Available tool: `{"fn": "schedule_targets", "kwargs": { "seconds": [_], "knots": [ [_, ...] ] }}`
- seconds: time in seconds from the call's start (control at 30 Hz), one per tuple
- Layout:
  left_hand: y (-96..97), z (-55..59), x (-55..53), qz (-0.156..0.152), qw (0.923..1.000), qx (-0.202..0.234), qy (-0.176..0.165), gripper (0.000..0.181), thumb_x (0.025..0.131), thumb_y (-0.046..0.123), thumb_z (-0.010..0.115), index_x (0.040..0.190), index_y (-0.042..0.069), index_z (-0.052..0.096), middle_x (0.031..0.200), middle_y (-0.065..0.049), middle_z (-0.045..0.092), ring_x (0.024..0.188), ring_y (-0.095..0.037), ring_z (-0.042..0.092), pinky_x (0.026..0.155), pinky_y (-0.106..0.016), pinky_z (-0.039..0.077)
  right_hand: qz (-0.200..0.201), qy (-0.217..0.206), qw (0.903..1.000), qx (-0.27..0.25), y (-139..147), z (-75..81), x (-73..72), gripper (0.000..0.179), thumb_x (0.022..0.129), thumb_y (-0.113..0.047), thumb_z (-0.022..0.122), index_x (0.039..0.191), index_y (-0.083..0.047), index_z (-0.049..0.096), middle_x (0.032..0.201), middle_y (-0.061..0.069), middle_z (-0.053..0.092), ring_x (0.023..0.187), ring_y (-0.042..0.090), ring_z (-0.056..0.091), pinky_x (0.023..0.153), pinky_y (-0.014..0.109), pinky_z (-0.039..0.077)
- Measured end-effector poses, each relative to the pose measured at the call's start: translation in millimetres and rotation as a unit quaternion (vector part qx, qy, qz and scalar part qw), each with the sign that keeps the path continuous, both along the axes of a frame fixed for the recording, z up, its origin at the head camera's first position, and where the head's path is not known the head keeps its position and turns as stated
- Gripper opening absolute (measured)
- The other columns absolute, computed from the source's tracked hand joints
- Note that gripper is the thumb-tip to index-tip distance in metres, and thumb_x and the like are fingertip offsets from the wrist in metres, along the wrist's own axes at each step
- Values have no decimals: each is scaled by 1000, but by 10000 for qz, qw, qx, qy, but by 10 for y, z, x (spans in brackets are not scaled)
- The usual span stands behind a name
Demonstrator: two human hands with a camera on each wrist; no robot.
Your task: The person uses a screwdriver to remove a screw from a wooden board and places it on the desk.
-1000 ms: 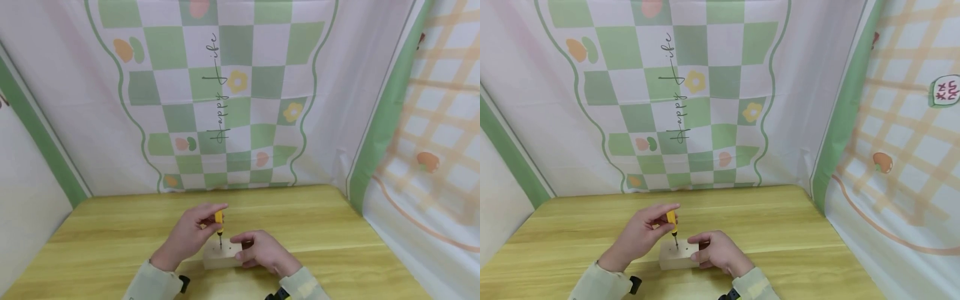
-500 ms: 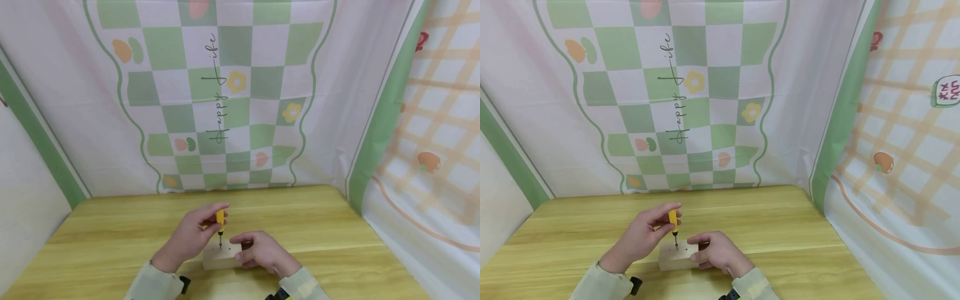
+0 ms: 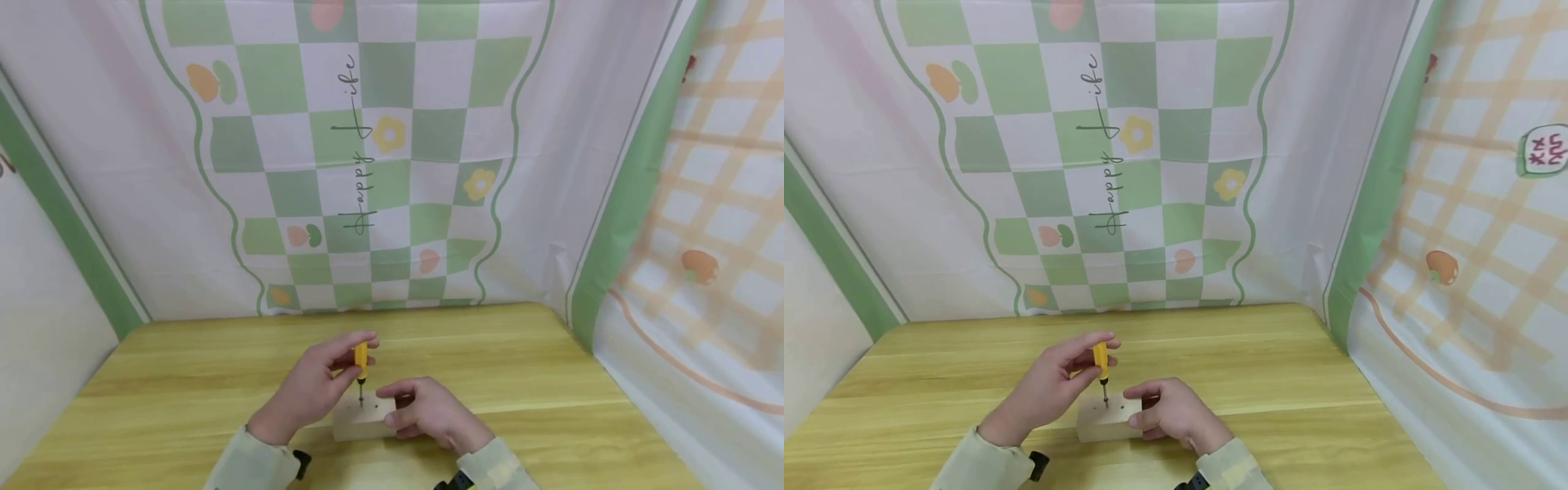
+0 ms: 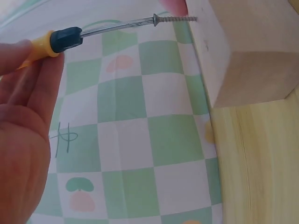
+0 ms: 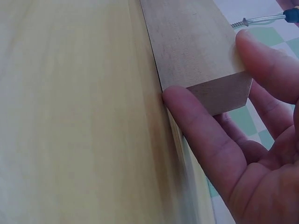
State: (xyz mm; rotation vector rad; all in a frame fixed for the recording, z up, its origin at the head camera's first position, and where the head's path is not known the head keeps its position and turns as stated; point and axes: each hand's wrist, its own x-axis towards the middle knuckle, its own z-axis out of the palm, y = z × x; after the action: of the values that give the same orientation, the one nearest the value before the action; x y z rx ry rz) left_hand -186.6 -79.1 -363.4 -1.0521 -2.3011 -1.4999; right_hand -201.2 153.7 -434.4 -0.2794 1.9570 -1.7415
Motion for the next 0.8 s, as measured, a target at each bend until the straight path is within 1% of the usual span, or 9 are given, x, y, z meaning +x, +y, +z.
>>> {"fn": "schedule_targets", "kwargs": {
  "seconds": [0.07,0.13,0.27,0.43,0.53,0.6,0.7,0.73,0.8],
  "knots": [
    [1,1,1,68,10000,41,32,59,89,-13,66,139,18,59,117,2,65,96,-18,69,77,-31,58,3,16,10000,-2,0,2,0,44,83,1,79,125,-4,68,116,15,58,92,28,62,75,47,59],
    [5,-3,4,204,9997,47,158,58,88,-10,70,139,17,60,109,3,65,91,-16,68,76,-30,59,8,35,10000,-5,0,2,0,44,82,0,79,124,-4,68,115,15,58,91,28,63,75,47,59],
    [18,-16,10,458,9981,27,423,59,85,-7,74,137,17,61,96,6,60,84,-12,64,73,-28,59,-2,51,10000,-12,-3,-7,-3,43,82,0,80,123,-5,69,114,15,58,91,28,63,74,46,60],
    [24,-46,-4,590,9956,-8,722,58,82,-4,78,135,16,63,92,6,56,81,-10,61,72,-26,58,-2,70,10000,-44,-10,-27,-8,42,82,-2,81,122,-6,70,113,15,59,91,29,63,74,46,60],
    [5,-43,-6,479,9971,48,598,59,83,-5,77,135,17,62,99,6,59,87,-12,62,78,-28,58,5,58,10000,-49,-10,-29,-8,42,82,-3,81,122,-6,70,113,15,59,91,28,63,74,46,60],
    [-13,-32,-4,291,9988,139,365,60,85,-9,74,136,17,61,109,4,61,93,-14,64,82,-31,57,10,51,10000,-51,-9,-26,-6,43,82,-3,81,123,-6,70,113,16,59,91,28,63,74,46,60],
    [-33,-14,-2,29,9997,239,-20,63,87,-15,67,140,19,58,122,2,62,99,-19,66,83,-34,57,-3,47,10000,-61,-7,-24,-5,43,81,-2,81,123,-5,70,114,15,58,91,28,63,74,46,60],
    [-35,-10,-2,-9,9996,256,-110,63,88,-15,65,140,19,58,124,1,62,99,-19,66,82,-34,58,-12,47,10000,-64,-6,-22,-5,43,81,-2,81,122,-5,70,115,15,58,92,28,63,74,46,60],
    [-37,-7,-1,69,9996,223,-169,62,89,-14,65,140,21,59,121,1,63,96,-19,67,78,-33,59,-38,60,10000,-69,-4,-20,-7,42,81,-2,81,122,-6,70,115,16,58,92,29,63,75,46,59]
  ]
}}
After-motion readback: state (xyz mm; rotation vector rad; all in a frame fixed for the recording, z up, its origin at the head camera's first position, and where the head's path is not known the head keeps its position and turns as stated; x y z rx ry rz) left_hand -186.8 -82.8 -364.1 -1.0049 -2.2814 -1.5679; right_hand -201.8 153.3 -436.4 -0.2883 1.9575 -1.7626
